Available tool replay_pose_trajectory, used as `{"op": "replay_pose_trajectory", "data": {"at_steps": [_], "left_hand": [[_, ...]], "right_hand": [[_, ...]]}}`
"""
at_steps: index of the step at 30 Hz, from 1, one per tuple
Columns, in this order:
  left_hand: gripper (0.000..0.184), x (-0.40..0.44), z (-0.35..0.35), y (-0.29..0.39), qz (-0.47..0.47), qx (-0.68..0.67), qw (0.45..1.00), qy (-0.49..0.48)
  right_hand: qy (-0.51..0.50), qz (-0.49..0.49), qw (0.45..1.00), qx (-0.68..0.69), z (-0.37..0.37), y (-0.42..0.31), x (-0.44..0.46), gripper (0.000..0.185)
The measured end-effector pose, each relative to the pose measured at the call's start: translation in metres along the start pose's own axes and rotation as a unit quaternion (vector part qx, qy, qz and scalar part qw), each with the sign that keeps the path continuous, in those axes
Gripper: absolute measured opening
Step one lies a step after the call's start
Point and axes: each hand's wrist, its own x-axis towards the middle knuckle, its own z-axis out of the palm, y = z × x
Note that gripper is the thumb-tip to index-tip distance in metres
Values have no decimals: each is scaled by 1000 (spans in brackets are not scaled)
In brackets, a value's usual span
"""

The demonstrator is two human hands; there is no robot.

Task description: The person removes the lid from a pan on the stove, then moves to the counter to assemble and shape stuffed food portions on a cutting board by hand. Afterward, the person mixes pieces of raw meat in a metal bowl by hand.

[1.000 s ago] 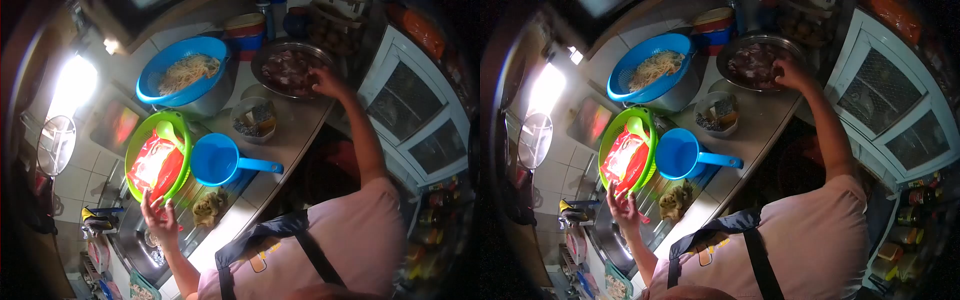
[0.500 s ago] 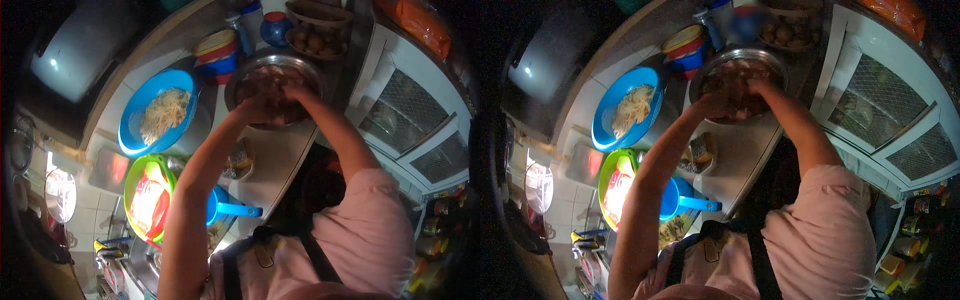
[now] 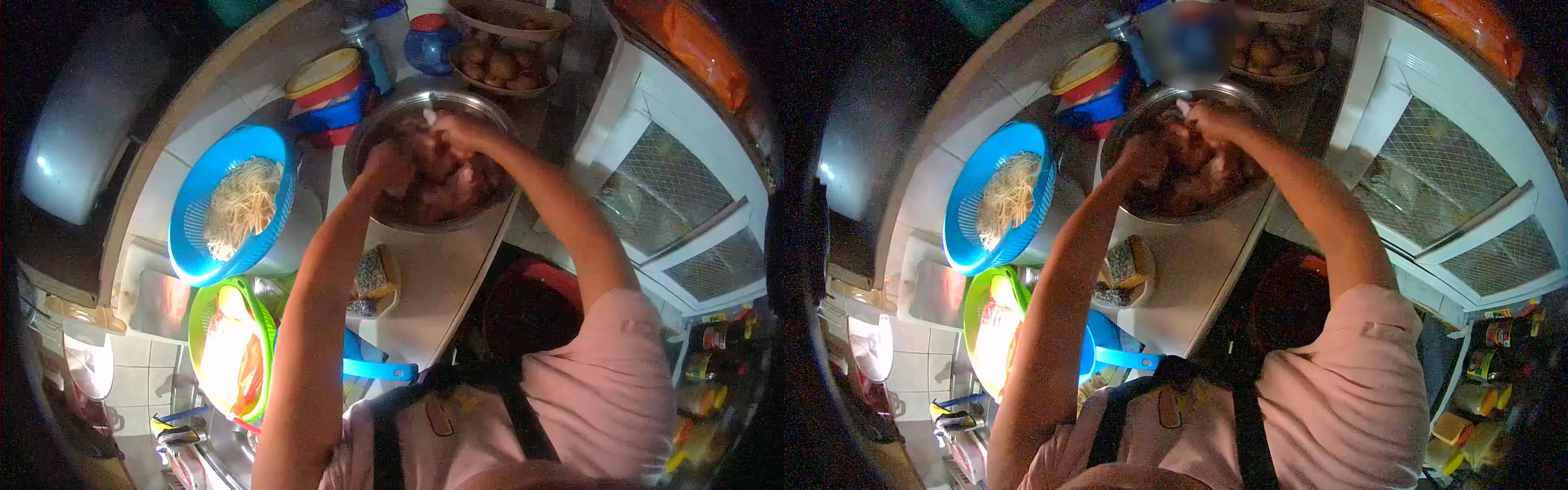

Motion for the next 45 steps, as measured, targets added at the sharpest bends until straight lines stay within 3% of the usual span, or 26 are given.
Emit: {"op": "replay_pose_trajectory", "data": {"at_steps": [1, 3, 5, 7, 8, 10, 11, 12, 13, 14, 16, 20, 22, 24, 25, 26, 27, 28, 32, 34, 35, 37, 40, 43, 44, 45], "left_hand": [[52, 0, -11, -2, 31, 49, 987, -150], [46, -13, -22, 3, -9, 15, 995, -96], [40, -12, -14, 1, -47, -19, 998, -44], [38, 20, 25, -23, 92, -167, 977, 93], [38, 47, 62, -39, 92, -168, 977, 92], [35, 97, 129, -61, 323, -139, 910, 218], [35, 59, 93, -45, 322, -139, 911, 218], [37, 26, 53, -19, 174, -491, 849, 84], [39, -14, 18, 19, -3, -762, 645, -62], [39, -3, 30, 10, -3, -763, 644, -62], [34, 39, 63, -19, 119, -598, 787, 88], [35, 52, 63, -38, 124, -454, 878, 89], [36, 45, 50, -28, 96, -284, 934, 193], [39, 22, 26, -13, 112, -302, 935, 147], [42, 11, 14, -5, 127, -316, 935, 102], [42, 5, 9, -1, 126, -319, 934, 102], [46, 1, 5, 2, 126, -150, 980, 24], [50, -8, -4, 8, 119, 24, 991, -56], [62, -56, -9, 25, 184, 43, 979, -74], [77, -38, 29, 7, 359, 162, 917, -56], [77, -30, 42, 3, 359, 163, 917, -57], [79, -14, 71, 7, 266, 146, 950, 69], [84, 14, 100, 11, 118, 119, 950, 262], [76, 35, 119, 13, 48, -24, 969, 243], [76, 4, 52, 46, 49, -25, 968, 247], [72, -39, -16, 75, -46, -26, 998, 28]], "right_hand": [[-17, 52, 992, 114, -3, 1, 4, 25], [-34, 103, 968, 226, -10, 8, 13, 25], [5, 73, 997, -5, -14, 23, 13, 45], [33, 20, 999, -3, -14, 21, 6, 53], [-33, 64, 997, -5, -7, 19, 4, 58], [-101, 107, 989, -8, 26, 41, 17, 63], [-116, 158, 978, 65, 66, 77, 35, 62], [-129, 209, 959, 139, 88, 96, 46, 61], [-129, 209, 959, 140, 91, 93, 47, 61], [-118, 160, 950, 242, 93, 87, 44, 60], [-100, 108, 930, 336, 83, 70, 40, 59], [-53, 117, 991, 28, 17, -13, 13, 36], [-41, 119, 991, -53, 11, -17, 10, 32], [68, 147, 964, 210, 16, -6, 6, 30], [65, 149, 964, 209, 8, -4, 7, 30], [-18, 78, 979, 187, -9, -4, 9, 32], [-100, 5, 982, 163, -21, -6, 11, 35], [-120, -73, 990, 5, -24, -3, 4, 38], [-158, -127, 979, -14, -4, 1, -33, 39], [-242, -33, 957, -160, 10, -17, -40, 62], [-241, -33, 957, -159, 36, 5, -31, 62], [-215, -12, 962, -166, 110, 67, -5, 71], [-228, -21, 961, -156, 61, 33, -9, 66], [-100, 32, 994, -33, 51, 37, -22, 53], [-99, 31, 994, -36, 57, 45, -17, 53], [-48, 44, 996, 57, 74, 59, -7, 45]]}}
